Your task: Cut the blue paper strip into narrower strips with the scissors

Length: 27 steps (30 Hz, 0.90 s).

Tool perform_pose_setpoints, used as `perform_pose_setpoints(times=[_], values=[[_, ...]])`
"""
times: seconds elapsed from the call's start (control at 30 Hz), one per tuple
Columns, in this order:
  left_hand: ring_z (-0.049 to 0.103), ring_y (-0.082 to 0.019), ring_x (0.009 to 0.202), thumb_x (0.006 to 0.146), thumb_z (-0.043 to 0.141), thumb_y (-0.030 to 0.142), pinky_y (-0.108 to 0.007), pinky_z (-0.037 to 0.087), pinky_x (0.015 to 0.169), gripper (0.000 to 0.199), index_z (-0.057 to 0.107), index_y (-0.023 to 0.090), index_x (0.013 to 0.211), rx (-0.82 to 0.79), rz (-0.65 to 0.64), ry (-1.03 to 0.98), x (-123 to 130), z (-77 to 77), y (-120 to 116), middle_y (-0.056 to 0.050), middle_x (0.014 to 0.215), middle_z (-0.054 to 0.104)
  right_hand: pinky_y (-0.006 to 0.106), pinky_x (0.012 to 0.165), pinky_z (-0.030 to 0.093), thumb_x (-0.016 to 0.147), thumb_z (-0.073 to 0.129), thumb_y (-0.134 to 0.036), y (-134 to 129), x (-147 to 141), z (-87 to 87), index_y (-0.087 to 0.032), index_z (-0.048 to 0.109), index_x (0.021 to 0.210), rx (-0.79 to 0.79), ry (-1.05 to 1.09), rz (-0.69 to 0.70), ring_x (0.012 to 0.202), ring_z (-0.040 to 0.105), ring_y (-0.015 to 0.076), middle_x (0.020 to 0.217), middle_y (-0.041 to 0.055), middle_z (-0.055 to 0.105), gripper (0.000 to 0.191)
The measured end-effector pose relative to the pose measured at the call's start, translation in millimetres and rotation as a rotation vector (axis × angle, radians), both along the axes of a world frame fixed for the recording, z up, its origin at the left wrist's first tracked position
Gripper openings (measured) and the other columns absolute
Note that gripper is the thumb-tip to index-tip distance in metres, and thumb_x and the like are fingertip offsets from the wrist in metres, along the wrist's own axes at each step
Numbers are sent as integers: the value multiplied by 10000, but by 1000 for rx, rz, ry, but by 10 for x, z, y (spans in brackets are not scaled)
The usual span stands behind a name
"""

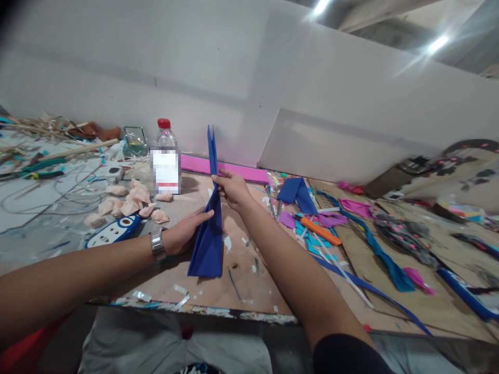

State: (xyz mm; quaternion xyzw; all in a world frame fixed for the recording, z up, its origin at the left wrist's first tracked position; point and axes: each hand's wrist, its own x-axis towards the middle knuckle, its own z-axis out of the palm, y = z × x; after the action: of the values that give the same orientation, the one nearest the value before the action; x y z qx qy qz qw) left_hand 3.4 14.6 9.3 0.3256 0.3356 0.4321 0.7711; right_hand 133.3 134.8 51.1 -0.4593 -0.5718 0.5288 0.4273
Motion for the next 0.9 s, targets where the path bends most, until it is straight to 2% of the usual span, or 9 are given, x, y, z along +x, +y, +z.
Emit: perform_pose_setpoints(times=[0.1,0.23,0.37,0.47,0.57,0.7,0.77,0.83,0.9], values=[[742,-230,749,935,658,385,-364,631,694,357,553,246,1246,-4,-4,-1,-4,-16,10,-44,833,694,195,387,256,775,825,-248,42,67,-6,-171,649,955,-73,109,15,460,340,53,627,-61,539,264],[733,-228,728,968,570,355,-354,617,676,292,577,219,1225,-41,7,18,-2,-26,12,-54,810,709,176,373,273,755,875,-274,92,110,-105,-175,643,795,-156,178,10,437,351,43,573,-71,518,255],[696,-193,713,948,530,249,-316,594,699,213,655,190,1110,-32,65,35,19,-60,18,-62,841,731,180,418,392,795,846,-266,161,155,-187,-177,654,777,-221,171,-21,469,470,73,562,-51,571,213],[694,-173,803,885,571,141,-269,575,739,239,680,201,1089,7,97,41,36,-77,26,-51,928,746,225,534,517,904,762,-327,216,241,-183,-148,689,890,-274,129,-44,589,601,113,713,3,678,193],[686,-172,781,876,623,155,-269,576,706,220,672,206,1084,11,86,79,38,-77,32,-43,899,735,280,633,572,1003,652,-386,265,366,-142,-132,685,1036,-332,78,-66,681,657,128,876,25,706,258],[660,-146,687,874,685,227,-260,571,636,176,650,207,1045,24,62,131,18,-67,35,-25,846,708,299,607,561,901,663,-220,285,496,-60,-155,727,890,-338,55,-110,563,624,157,662,10,704,92],[639,-132,630,871,700,261,-240,549,583,168,639,204,1016,37,48,153,5,-59,36,-12,793,688,320,637,580,838,640,-182,250,525,9,-167,727,815,-323,76,-110,562,642,184,604,14,704,91],[569,-106,520,869,715,291,-197,469,485,163,631,197,972,54,41,184,-9,-50,40,19,674,626,342,683,603,797,622,-179,180,541,110,-167,722,798,-306,108,-91,612,679,207,636,34,732,101],[442,-72,411,861,730,294,-162,331,397,162,633,188,937,77,33,221,-22,-40,44,61,558,524,335,710,612,764,625,-170,87,552,242,-168,722,820,-271,142,-72,656,697,207,696,40,757,112]])
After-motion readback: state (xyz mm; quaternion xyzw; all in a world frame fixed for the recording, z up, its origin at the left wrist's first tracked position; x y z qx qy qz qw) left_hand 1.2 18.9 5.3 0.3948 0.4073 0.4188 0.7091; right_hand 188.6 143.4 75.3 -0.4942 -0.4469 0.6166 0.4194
